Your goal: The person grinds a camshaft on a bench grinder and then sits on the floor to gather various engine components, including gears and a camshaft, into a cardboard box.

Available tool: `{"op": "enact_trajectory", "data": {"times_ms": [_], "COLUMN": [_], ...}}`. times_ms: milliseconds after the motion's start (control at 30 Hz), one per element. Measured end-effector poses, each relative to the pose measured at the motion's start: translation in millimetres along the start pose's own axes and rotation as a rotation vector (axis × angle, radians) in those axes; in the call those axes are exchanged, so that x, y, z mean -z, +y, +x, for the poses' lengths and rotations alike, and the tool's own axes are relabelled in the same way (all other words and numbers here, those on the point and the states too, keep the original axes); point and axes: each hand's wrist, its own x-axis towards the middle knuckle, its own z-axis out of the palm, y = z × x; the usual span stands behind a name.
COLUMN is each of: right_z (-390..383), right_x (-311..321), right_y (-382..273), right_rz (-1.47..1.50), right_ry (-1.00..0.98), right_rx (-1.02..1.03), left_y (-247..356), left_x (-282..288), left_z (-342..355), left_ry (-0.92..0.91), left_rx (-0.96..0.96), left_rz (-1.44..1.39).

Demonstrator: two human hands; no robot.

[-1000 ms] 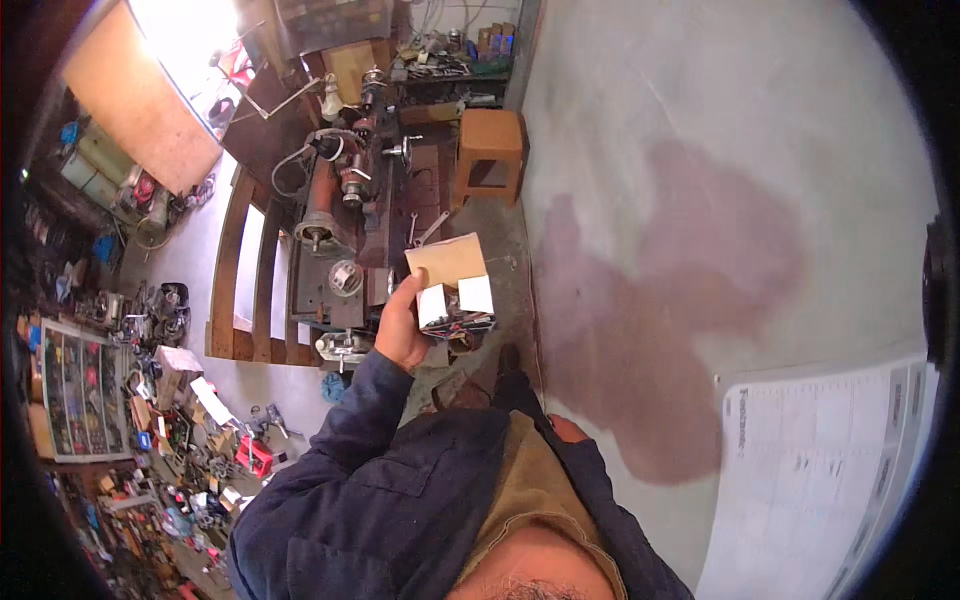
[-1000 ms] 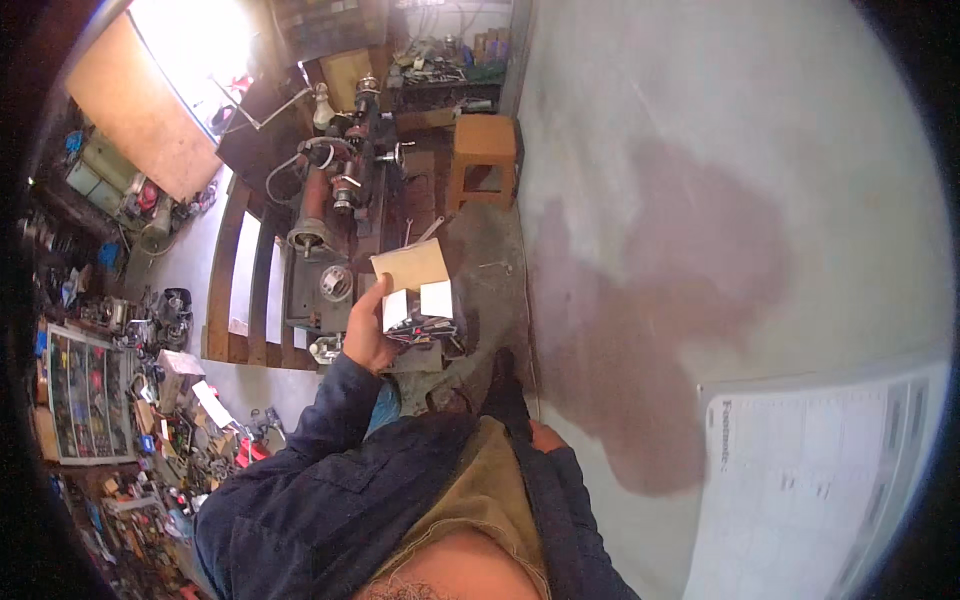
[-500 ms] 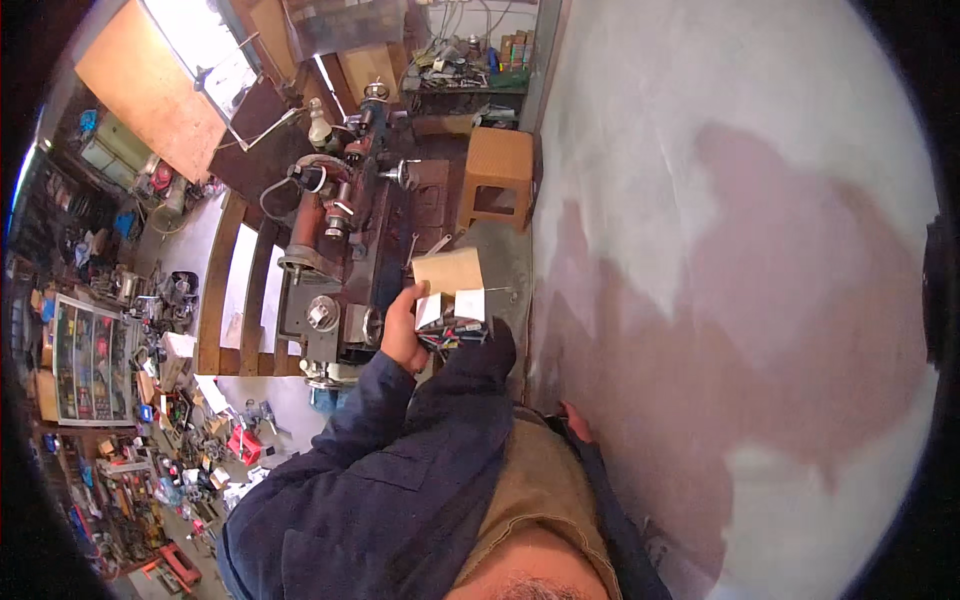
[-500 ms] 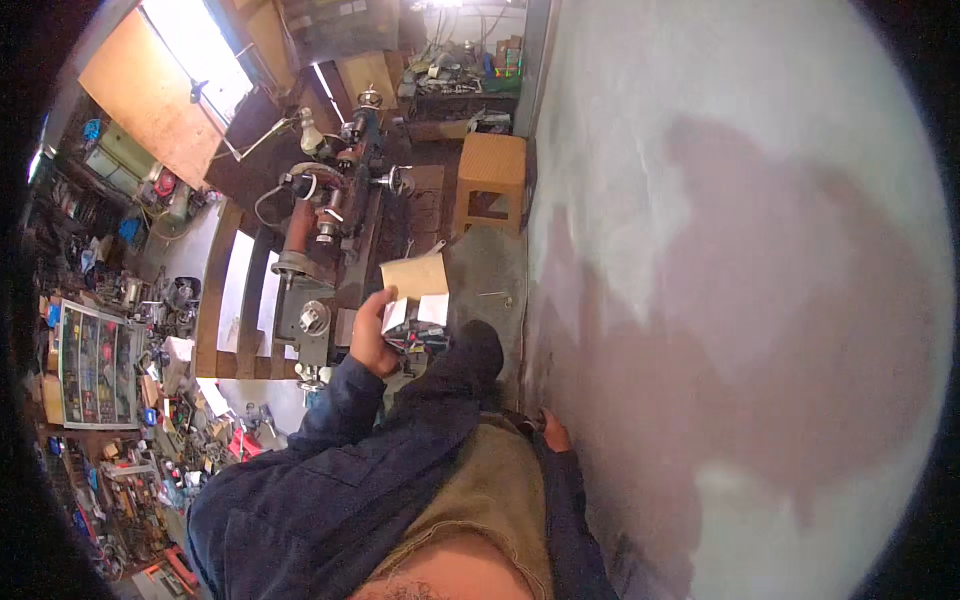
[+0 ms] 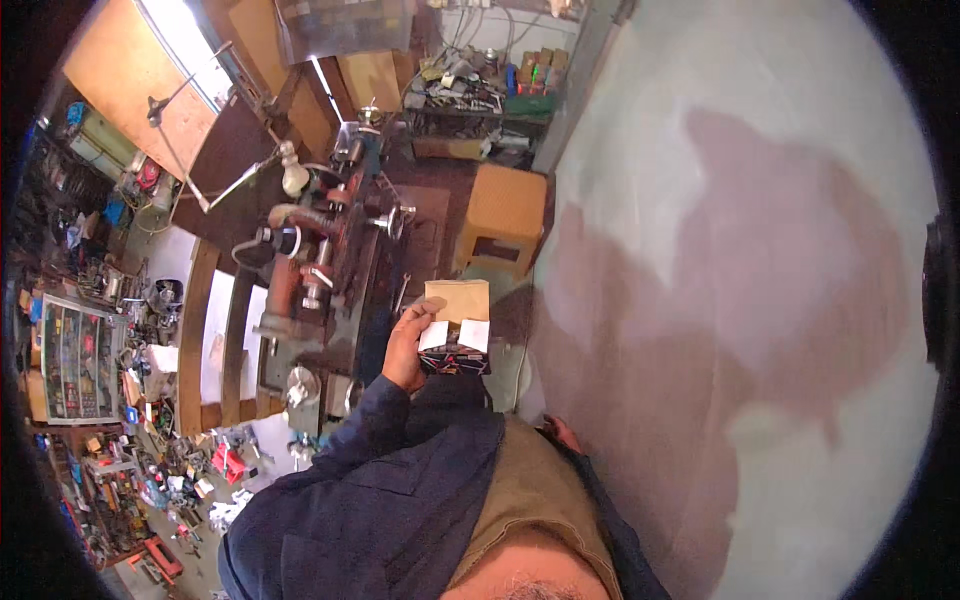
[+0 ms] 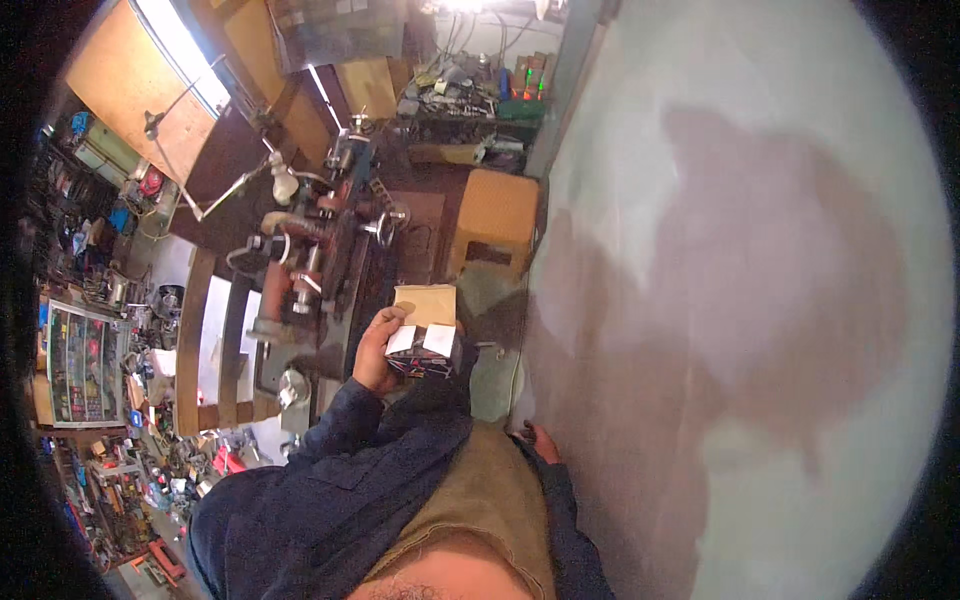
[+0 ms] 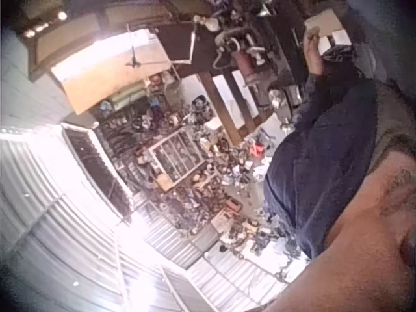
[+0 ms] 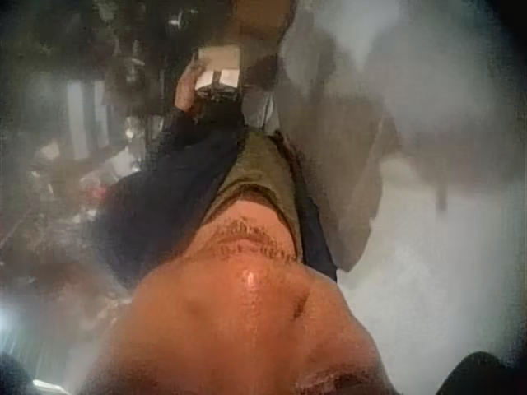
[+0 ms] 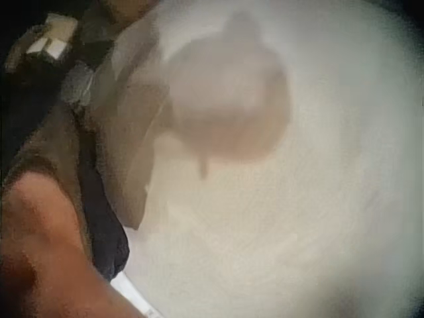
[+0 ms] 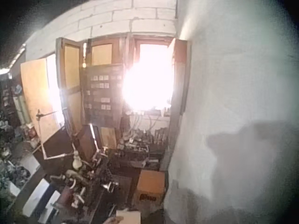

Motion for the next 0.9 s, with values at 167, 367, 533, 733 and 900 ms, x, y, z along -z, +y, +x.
{"op": "enact_trajectory", "data": {"times_ms": [167,367,533,733,900], "right_z": [124.3,238.5,304.2,408.4,538.4], "right_x": [50.1,127.4,158.6,167.7,176.3], "right_y": [-106.5,-270.3,-364.6,-451.8,-534.7], "right_rz": [-0.081,-0.407,-0.23,-0.364,-0.182], "right_ry": [-0.022,0.097,0.22,0.211,0.006], "right_rx": [-0.025,0.143,0.139,0.332,0.213], "left_y": [74.0,151.2,199.4,204.3,211.3], "left_x": [-16.7,-18.4,-10.8,30.9,30.9], "left_z": [98.9,172.8,205.6,249.4,298.5], "left_ry": [-0.075,-0.106,0.0,0.175,0.395], "left_rx": [0.062,-0.133,-0.296,-0.355,-0.341], "left_rz": [0.031,-0.036,0.064,-0.162,-0.412]}}
